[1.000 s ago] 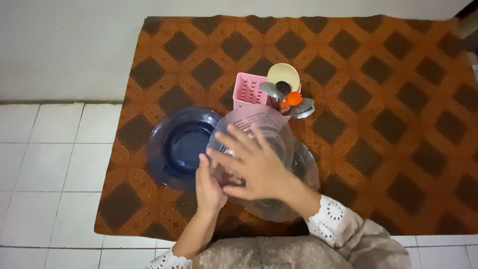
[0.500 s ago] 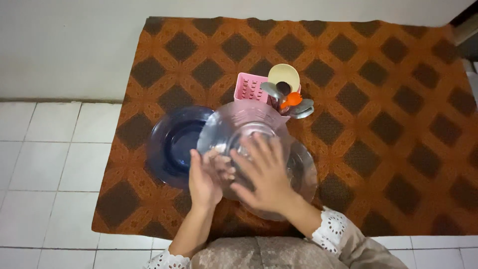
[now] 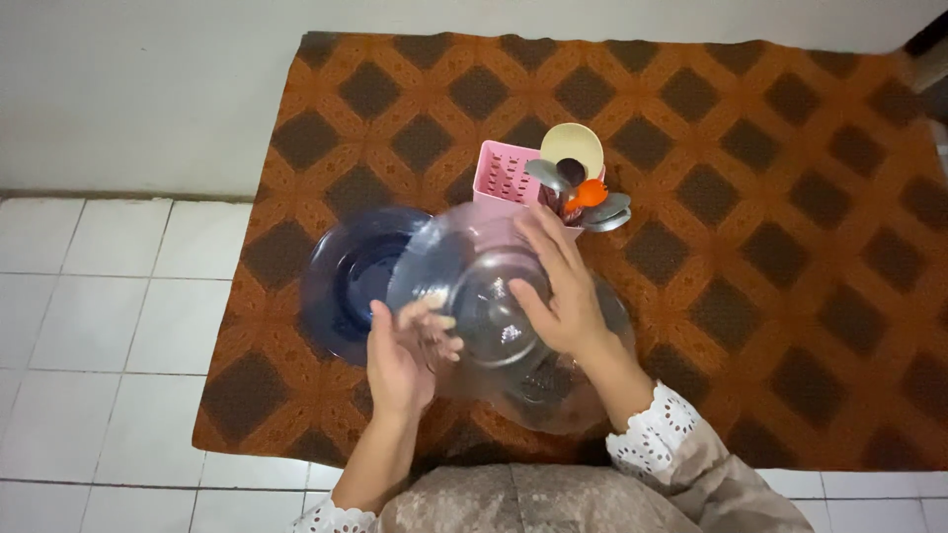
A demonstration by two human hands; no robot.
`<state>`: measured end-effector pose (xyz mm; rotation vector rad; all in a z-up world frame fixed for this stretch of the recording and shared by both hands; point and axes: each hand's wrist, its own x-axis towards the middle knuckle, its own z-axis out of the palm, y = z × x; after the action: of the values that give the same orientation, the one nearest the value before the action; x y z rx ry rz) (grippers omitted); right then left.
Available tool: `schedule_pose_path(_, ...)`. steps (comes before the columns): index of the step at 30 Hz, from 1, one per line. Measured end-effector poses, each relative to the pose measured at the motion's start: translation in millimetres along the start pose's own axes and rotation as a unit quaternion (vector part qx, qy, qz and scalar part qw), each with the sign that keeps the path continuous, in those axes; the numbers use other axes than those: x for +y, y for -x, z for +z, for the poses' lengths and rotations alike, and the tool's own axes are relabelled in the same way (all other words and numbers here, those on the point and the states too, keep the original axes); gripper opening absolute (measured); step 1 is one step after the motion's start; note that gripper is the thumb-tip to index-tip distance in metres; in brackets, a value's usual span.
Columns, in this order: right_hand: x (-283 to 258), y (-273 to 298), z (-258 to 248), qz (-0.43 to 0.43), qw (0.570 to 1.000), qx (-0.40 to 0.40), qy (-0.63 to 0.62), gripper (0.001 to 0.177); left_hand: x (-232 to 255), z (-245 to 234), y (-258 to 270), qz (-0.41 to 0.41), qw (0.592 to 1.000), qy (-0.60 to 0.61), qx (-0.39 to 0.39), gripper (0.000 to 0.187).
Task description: The person wipes the surfaces of several plastic plates with their bare hands. They handle a clear plate and a blue plate, rubbing both sides and edges repeatedly. The plates are placed on a patterned mat next to a pink utensil holder.
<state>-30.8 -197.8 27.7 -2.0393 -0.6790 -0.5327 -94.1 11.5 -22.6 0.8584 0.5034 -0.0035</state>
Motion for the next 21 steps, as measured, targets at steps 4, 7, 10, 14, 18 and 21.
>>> schedule_pose_path(4, 2, 36, 27, 0.012, 1.0, 0.02, -0.008, 0.064, 4, -2, -4, 0.015, 0.999, -0.015, 0.026, 0.095)
schedule_pose_path(7, -23, 51, 38, -0.04, 0.996, 0.0, 0.084, 0.067, 4, -1, -4, 0.008, 0.999, 0.038, 0.038, 0.09)
schedule_pose_path(10, -42, 46, 47, -0.135, 0.97, -0.044, 0.195, 0.064, 11, 6, 3, 0.019, 0.998, 0.03, 0.051, 0.092)
schedule_pose_path(14, -47, 12, 53, -0.185, 0.965, -0.048, 0.181, 0.064, 16, -3, 2, 0.056, 0.997, 0.042, 0.031, 0.082)
schedule_pose_path(18, -37, -21, 44, -0.113, 0.976, -0.111, 0.149, 0.074, 19, -16, 3, 0.062, 0.998, -0.012, 0.023, 0.09)
schedule_pose_path(21, -27, -43, 32, -0.049, 0.997, -0.042, 0.049, 0.068, 23, -34, -1, 0.077, 0.997, 0.008, 0.02, 0.088)
